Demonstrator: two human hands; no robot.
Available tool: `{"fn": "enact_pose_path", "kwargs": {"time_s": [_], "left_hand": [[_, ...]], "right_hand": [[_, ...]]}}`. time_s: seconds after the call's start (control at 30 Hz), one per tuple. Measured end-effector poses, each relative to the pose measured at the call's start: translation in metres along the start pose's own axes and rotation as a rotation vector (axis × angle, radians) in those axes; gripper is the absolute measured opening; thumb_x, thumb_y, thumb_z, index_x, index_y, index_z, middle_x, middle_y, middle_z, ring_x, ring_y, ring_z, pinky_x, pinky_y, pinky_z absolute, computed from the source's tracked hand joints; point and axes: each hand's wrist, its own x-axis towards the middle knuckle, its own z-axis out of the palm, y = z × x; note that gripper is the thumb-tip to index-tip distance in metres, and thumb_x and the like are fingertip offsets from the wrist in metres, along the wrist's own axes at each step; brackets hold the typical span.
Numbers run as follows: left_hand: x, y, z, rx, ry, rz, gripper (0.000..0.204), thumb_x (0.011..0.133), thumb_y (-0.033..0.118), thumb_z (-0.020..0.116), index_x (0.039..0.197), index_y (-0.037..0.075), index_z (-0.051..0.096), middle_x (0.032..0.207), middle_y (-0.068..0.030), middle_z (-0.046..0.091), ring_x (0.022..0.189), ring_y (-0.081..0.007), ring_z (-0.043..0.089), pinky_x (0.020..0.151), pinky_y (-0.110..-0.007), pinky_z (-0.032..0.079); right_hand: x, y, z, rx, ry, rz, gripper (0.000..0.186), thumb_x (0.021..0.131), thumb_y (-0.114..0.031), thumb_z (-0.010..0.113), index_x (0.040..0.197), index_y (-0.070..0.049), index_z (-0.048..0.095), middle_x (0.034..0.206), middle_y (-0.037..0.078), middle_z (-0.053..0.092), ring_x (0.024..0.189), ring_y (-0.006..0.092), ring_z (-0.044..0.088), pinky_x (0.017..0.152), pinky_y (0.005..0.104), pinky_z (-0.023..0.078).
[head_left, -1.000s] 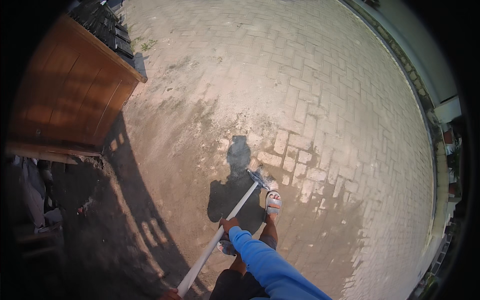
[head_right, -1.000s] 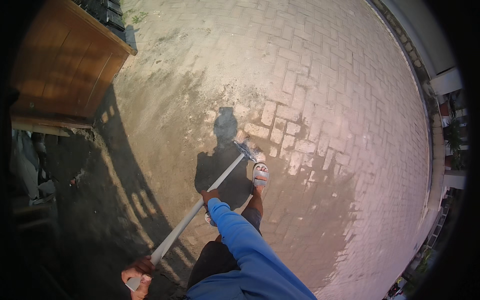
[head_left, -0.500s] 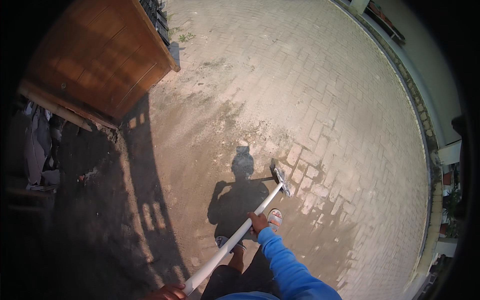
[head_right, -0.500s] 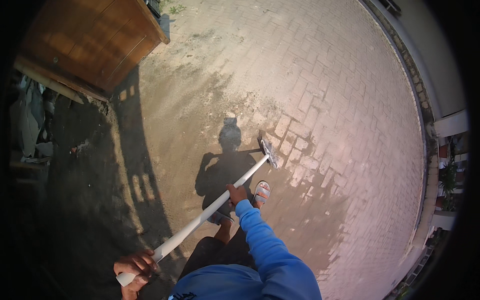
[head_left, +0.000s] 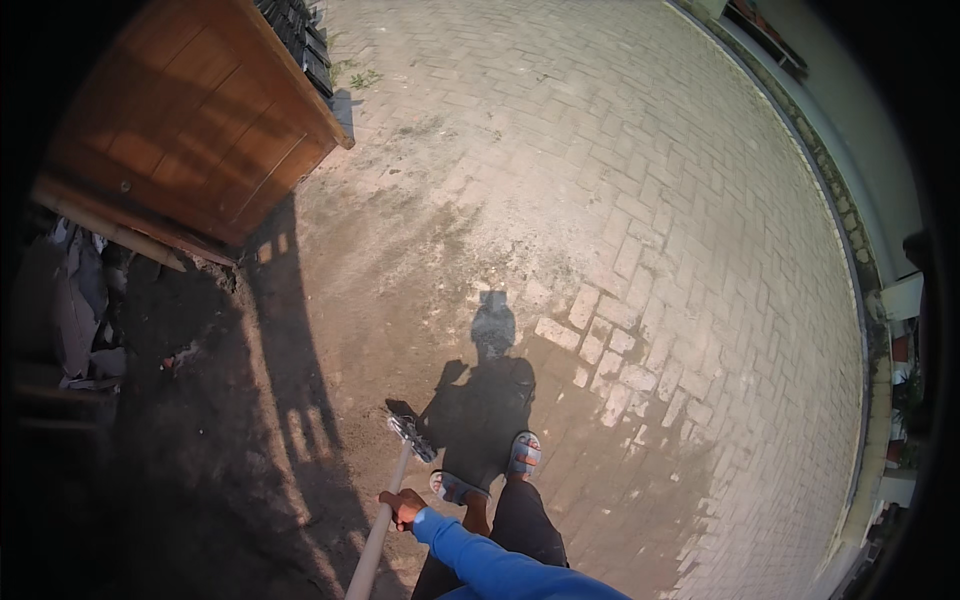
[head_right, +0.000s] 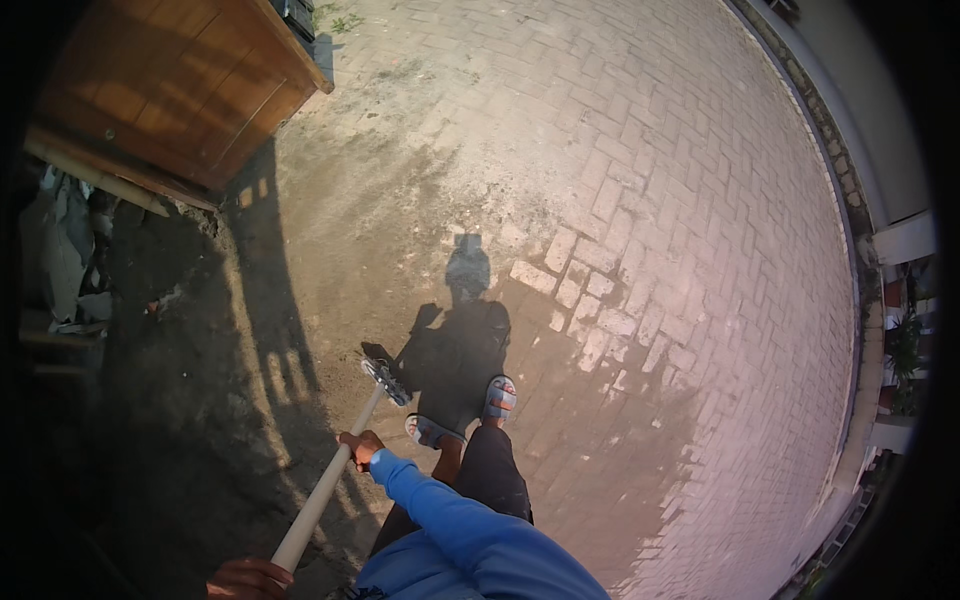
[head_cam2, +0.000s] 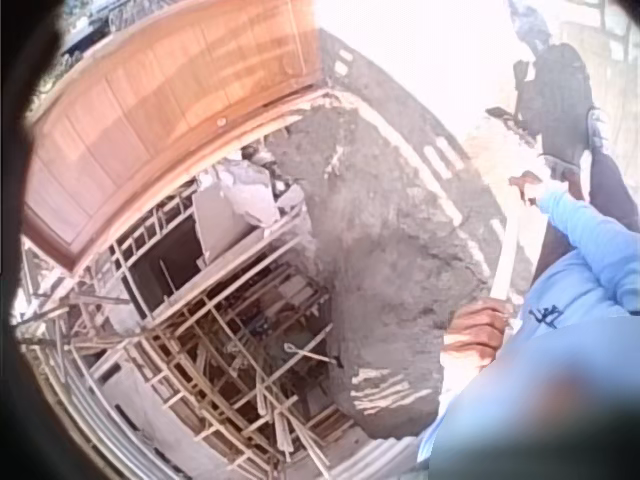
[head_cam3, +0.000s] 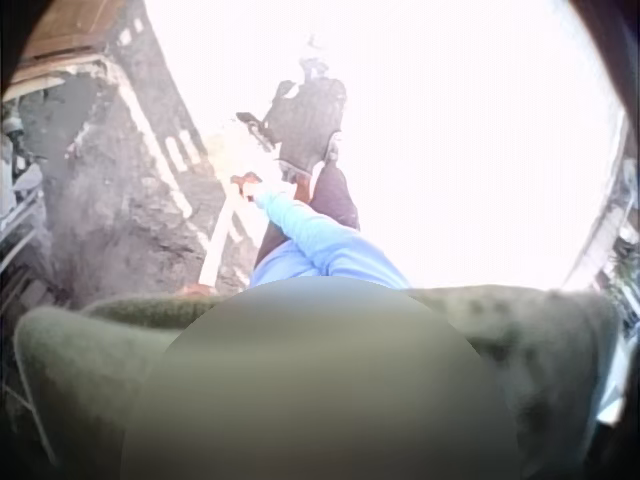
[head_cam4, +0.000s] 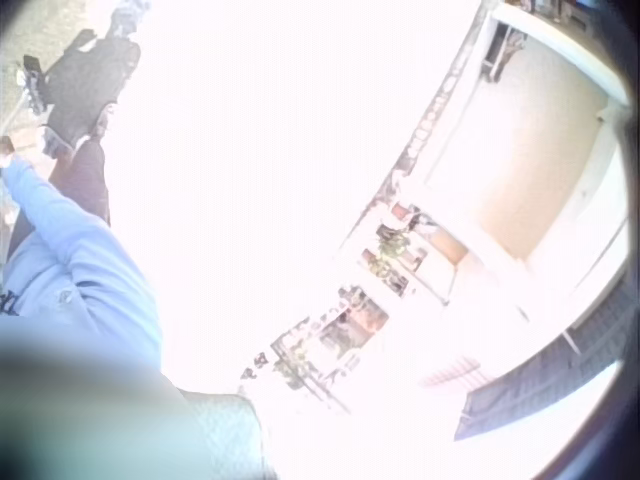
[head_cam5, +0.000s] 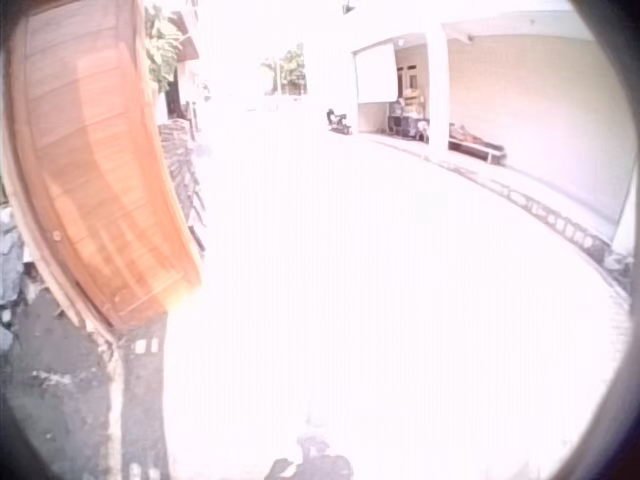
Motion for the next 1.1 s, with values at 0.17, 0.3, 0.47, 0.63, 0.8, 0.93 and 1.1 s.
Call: {"fn": "enact_pose_path", "kwargs": {"time_s": [0.17, 0.3, 0.47, 0.63, 0.8, 0.93, 1.1], "left_hand": [[0.011, -0.031, 0.030, -0.160, -0.008, 0.026, 0.028, 0.082, 0.021, 0.076, 0.067, 0.007, 0.057, 0.062, -0.0066, 0.060, 0.062, -0.0226, 0.061, 0.091, -0.049, 0.049], [-0.005, -0.094, 0.057, -0.110, 0.148, -0.136, 0.027, 0.082, 0.021, 0.076, 0.068, 0.007, 0.057, 0.061, -0.0066, 0.060, 0.062, -0.0227, 0.061, 0.092, -0.050, 0.048], [-0.032, -0.089, 0.019, 0.095, 0.182, -0.116, 0.028, 0.085, 0.023, 0.073, 0.069, 0.008, 0.056, 0.060, -0.0062, 0.059, 0.065, -0.0230, 0.062, 0.094, -0.049, 0.047], [-0.046, -0.040, 0.002, 0.167, 0.221, -0.172, 0.029, 0.085, 0.024, 0.073, 0.069, 0.008, 0.055, 0.060, -0.0061, 0.058, 0.065, -0.0232, 0.063, 0.094, -0.049, 0.047], [-0.056, -0.003, -0.008, 0.019, 0.072, -0.070, 0.029, 0.085, 0.024, 0.073, 0.069, 0.008, 0.055, 0.061, -0.0061, 0.058, 0.066, -0.0234, 0.063, 0.094, -0.049, 0.047], [-0.085, -0.027, -0.016, -0.079, 0.071, -0.079, 0.029, 0.085, 0.024, 0.073, 0.069, 0.008, 0.055, 0.061, -0.0061, 0.059, 0.067, -0.0235, 0.063, 0.094, -0.049, 0.047], [-0.137, -0.131, -0.033, -0.123, 0.138, -0.164, 0.030, 0.084, 0.025, 0.075, 0.069, 0.007, 0.055, 0.065, -0.0068, 0.061, 0.069, -0.0248, 0.065, 0.095, -0.050, 0.046]], "right_hand": [[-0.051, -0.037, -0.112, 0.162, 0.364, -0.223, 0.032, 0.085, -0.030, 0.066, 0.086, -0.001, 0.053, 0.062, 0.008, 0.051, 0.043, 0.0164, 0.051, 0.034, 0.0321, 0.038], [-0.002, -0.068, -0.193, -0.150, 0.856, -0.219, 0.051, 0.081, -0.035, 0.064, 0.104, 0.010, 0.054, 0.093, 0.027, 0.065, 0.086, 0.0391, 0.066, 0.078, 0.0459, 0.051], [0.079, -0.010, -0.072, -0.326, 0.423, 0.141, 0.070, 0.085, -0.041, 0.065, 0.126, 0.012, 0.044, 0.114, 0.029, 0.061, 0.097, 0.0376, 0.065, 0.083, 0.0456, 0.053], [0.084, 0.015, 0.000, -0.099, 0.088, 0.086, 0.043, 0.081, -0.036, 0.068, 0.084, 0.006, 0.058, 0.067, 0.014, 0.057, 0.054, 0.0261, 0.055, 0.047, 0.0412, 0.042], [-0.013, -0.005, -0.018, 0.068, 0.001, -0.067, 0.042, 0.081, -0.034, 0.072, 0.065, -0.004, 0.048, 0.049, 0.004, 0.039, 0.036, 0.0167, 0.038, 0.034, 0.0352, 0.028], [-0.046, -0.016, -0.076, -0.052, 0.449, -0.225, 0.040, 0.081, -0.034, 0.069, 0.092, 0.000, 0.052, 0.063, 0.009, 0.053, 0.043, 0.0167, 0.048, 0.036, 0.0326, 0.039], [0.051, 0.025, -0.127, -0.404, 0.802, -0.161, 0.069, 0.082, -0.045, 0.059, 0.116, 0.013, 0.047, 0.100, 0.034, 0.065, 0.096, 0.0455, 0.065, 0.088, 0.0442, 0.051]]}}
